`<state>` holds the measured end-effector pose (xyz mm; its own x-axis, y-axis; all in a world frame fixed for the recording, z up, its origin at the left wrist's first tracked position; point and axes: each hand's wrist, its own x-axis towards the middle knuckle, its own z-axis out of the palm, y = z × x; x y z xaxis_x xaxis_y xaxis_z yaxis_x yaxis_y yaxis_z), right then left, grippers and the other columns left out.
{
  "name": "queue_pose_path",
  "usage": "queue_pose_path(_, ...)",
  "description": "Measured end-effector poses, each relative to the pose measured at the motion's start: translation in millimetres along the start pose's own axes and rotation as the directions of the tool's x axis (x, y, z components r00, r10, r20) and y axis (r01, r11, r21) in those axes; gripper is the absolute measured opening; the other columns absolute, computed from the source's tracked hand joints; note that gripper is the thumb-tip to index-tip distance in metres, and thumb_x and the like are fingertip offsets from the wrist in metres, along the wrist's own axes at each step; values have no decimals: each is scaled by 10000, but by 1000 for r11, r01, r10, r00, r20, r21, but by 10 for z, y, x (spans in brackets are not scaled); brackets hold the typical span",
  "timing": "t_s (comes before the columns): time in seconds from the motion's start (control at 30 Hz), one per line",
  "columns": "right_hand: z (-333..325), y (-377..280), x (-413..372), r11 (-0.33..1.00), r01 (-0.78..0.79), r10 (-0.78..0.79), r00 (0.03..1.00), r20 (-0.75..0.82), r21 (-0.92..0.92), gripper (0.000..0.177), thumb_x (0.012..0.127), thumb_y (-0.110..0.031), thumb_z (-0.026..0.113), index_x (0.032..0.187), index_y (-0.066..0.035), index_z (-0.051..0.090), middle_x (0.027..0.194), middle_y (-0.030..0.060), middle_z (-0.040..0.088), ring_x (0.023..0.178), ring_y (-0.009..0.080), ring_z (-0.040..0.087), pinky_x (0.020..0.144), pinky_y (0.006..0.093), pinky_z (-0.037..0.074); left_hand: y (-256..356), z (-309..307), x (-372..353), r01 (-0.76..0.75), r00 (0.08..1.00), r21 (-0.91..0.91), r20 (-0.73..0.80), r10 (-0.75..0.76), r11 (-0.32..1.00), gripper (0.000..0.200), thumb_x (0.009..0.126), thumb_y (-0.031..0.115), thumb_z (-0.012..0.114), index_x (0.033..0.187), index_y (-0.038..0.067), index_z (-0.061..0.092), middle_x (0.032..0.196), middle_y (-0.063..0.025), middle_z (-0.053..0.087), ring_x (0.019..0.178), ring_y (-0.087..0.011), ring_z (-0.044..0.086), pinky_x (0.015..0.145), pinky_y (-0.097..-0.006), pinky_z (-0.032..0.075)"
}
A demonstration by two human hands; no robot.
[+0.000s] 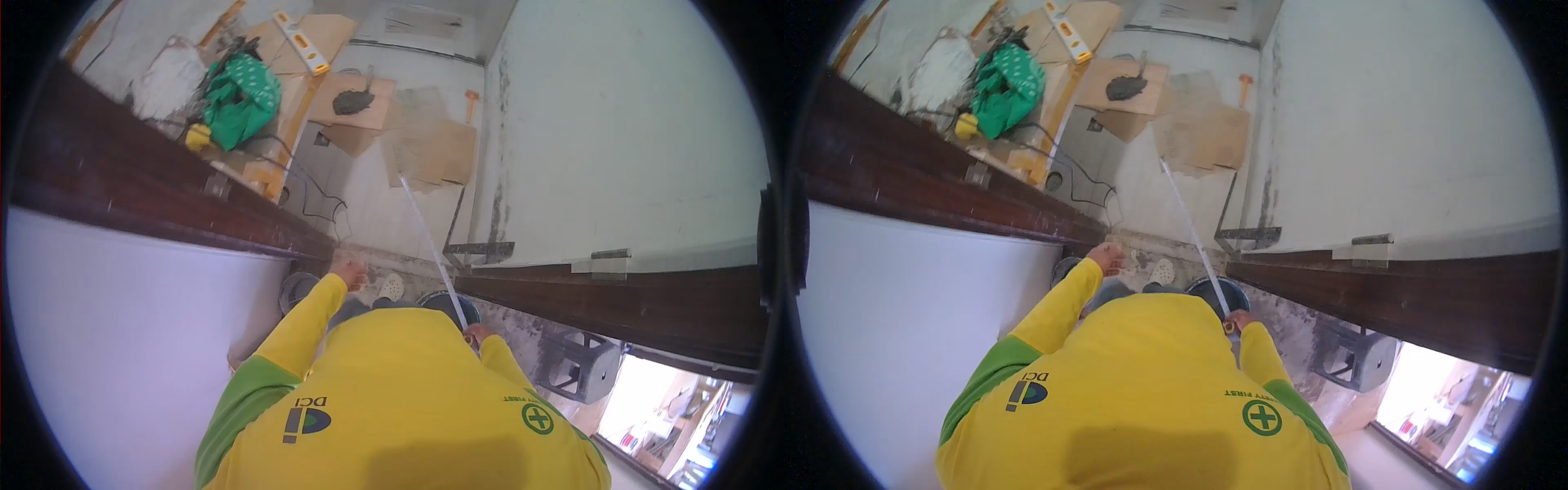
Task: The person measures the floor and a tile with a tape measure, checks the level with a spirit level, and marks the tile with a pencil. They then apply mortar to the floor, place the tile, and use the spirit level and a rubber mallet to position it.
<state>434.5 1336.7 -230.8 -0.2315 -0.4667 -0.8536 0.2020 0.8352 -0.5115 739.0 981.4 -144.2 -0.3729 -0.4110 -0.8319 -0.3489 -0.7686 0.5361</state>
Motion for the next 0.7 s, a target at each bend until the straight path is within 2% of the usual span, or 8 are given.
queue_pose_path(0.1, -176, -86, 364, 994, 98, -100, 993, -58, -39, 195, 821, -229, 638, 849, -39, 668, 803, 105, 679, 718, 209, 652, 696, 332, 508, 581, 234, 358, -48, 998, 19, 29, 47, 999, 183, 883, 261, 616, 1016, 139, 587, 869, -19, 630, 700, -153, 613, 534, -277, 453)
queue_pose_path(0.17, -170, -483, 280, 982, 31, -15, 996, -89, 185, 257, 831, -264, 617, 836, -16, 682, 839, 122, 693, 737, 229, 660, 710, 345, 516, 851, 389, 595, -40, 997, 66, 62, 36, 997, 183, 865, 228, 635, 1004, 116, 593, 847, -27, 620, 693, -160, 623, 513, -274, 452)
queue_pose_path(0.3, -211, -1113, 261, 976, -118, 137, 986, -97, 183, 301, 834, -283, 605, 886, -6, 710, 903, 113, 709, 860, 239, 663, 804, 356, 502, 1449, 710, 975, -68, 994, 161, 95, 53, 985, 140, 844, 195, 657, 949, 117, 608, 800, -21, 600, 671, -158, 626, 496, -285, 451)
queue_pose_path(0.37, -198, -915, 617, 912, 181, -273, 938, -215, -368, 296, 832, -290, 606, 943, -45, 728, 963, 106, 710, 971, 253, 646, 880, 357, 478, 1751, 846, 1185, -80, 992, 247, 113, 53, 966, 108, 819, 173, 668, 893, 119, 611, 761, 0, 569, 650, -145, 620, 476, -288, 447)
queue_pose_path(0.4, -254, -702, 1048, 997, 60, -68, 987, -144, -57, 273, 834, -296, 605, 939, -82, 737, 983, 117, 701, 1001, 250, 640, 902, 347, 472, 1903, 892, 1330, -76, 991, 253, 121, 47, 964, 108, 819, 173, 668, 893, 119, 611, 761, 0, 569, 650, -145, 620, 476, -288, 447)
queue_pose_path(0.43, -268, -887, 1093, 997, 53, -60, 987, -151, -51, 273, 834, -296, 605, 939, -82, 737, 983, 117, 701, 1001, 250, 640, 902, 347, 472, 2044, 940, 1491, -54, 984, 214, 180, 15, 975, 100, 812, 176, 666, 874, 121, 611, 757, 6, 563, 636, -141, 615, 476, -291, 447)
queue_pose_path(0.6, -389, -1002, 2426, 758, 249, -425, 890, -167, -602, 319, 847, -347, 600, 1006, -98, 722, 1011, 160, 685, 1013, 330, 626, 896, 398, 479, 2806, 1163, 2769, -15, 961, 255, 269, -56, 967, 113, 803, 205, 671, 851, 126, 606, 728, 20, 539, 594, -132, 589, 470, -299, 442)
queue_pose_path(0.7, -722, -1825, 2876, 699, 334, -462, 886, -43, -632, 309, 847, -336, 598, 1026, -112, 715, 1031, 167, 677, 1022, 350, 619, 890, 421, 484, 3374, 1287, 3543, 13, 903, 333, 401, -154, 943, 148, 827, 255, 663, 880, 126, 613, 711, 4, 550, 575, -136, 570, 470, -314, 438)
